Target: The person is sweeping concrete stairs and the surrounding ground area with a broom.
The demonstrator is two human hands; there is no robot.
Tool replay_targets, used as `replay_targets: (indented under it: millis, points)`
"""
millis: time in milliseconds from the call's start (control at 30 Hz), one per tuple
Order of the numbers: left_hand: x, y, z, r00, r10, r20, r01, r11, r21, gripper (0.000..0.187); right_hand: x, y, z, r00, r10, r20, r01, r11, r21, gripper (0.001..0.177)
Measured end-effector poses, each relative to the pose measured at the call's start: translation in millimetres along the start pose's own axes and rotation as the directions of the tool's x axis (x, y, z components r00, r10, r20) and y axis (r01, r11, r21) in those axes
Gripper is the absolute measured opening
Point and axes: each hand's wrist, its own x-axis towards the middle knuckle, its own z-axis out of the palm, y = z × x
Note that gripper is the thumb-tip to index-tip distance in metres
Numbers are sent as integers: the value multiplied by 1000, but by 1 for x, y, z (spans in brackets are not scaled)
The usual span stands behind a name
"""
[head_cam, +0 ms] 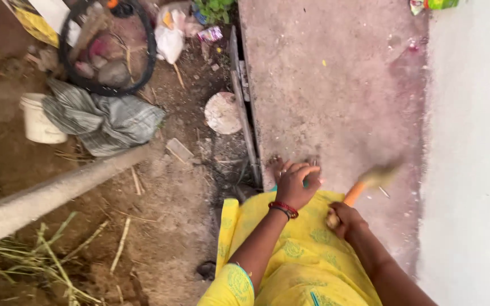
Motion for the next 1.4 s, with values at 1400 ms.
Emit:
replay_targets:
  millis: [1400]
  points:
    - [103, 21, -92, 998, 50, -30, -48, 998, 50, 34, 101, -143, 29, 906, -422, 47, 415, 856, -310, 17]
